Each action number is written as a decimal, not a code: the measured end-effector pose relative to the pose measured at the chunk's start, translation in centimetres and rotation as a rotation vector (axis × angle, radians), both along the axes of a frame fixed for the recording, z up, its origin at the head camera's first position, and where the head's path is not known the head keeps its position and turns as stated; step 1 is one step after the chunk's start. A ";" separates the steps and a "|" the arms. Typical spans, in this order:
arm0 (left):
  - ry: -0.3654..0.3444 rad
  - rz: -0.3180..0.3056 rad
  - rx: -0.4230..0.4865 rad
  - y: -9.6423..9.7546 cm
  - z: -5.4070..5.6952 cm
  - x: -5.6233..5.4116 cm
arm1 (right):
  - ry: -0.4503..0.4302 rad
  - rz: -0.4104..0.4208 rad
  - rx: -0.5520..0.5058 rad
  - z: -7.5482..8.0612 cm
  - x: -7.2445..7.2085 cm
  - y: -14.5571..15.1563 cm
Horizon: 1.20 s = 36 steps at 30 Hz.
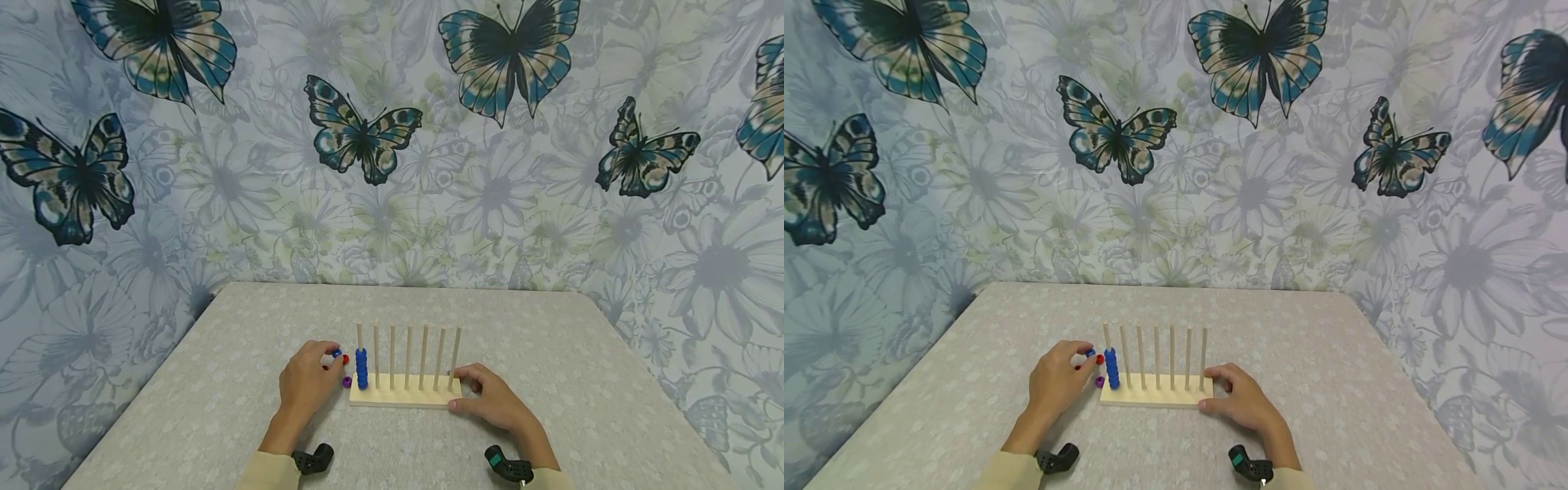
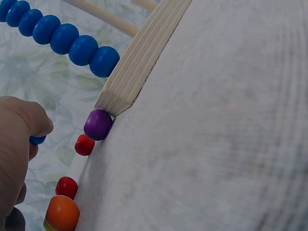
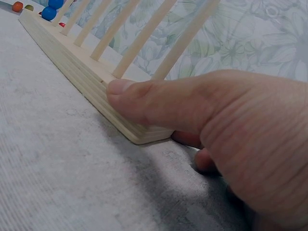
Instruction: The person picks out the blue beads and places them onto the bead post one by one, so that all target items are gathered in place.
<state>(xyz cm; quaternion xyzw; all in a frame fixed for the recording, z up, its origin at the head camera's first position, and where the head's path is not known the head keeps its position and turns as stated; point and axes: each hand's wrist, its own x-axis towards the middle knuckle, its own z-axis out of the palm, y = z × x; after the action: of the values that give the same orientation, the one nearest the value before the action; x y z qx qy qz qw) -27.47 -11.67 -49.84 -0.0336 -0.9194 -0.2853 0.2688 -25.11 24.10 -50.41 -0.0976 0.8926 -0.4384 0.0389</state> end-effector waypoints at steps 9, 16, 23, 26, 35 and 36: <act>0.083 0.009 0.011 0.0 0.3 0.0 | -0.003 0.023 -0.011 -0.2 0.0 0.1; 0.160 0.001 0.032 0.0 0.8 -0.2 | 0.006 0.014 0.001 -0.2 -0.1 0.1; 0.272 -0.015 0.043 -0.1 1.5 -0.3 | 0.008 0.018 -0.001 -0.2 -0.1 0.1; 0.315 -0.014 0.037 -0.1 1.9 -0.3 | 0.012 0.020 -0.002 -0.3 -0.1 0.2; 0.367 -0.012 0.039 0.0 3.0 0.0 | 0.007 0.020 -0.005 -0.5 0.0 0.2; 0.370 -0.012 0.037 0.1 3.1 0.0 | 0.010 0.021 -0.004 -0.6 0.0 0.3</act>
<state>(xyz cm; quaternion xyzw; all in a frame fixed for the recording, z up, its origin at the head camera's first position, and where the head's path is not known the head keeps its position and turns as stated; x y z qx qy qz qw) -27.49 -11.60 -46.71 -0.0859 -0.8486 -0.2926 0.4322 -25.10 24.36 -50.97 -0.1091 0.8908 -0.4393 0.0385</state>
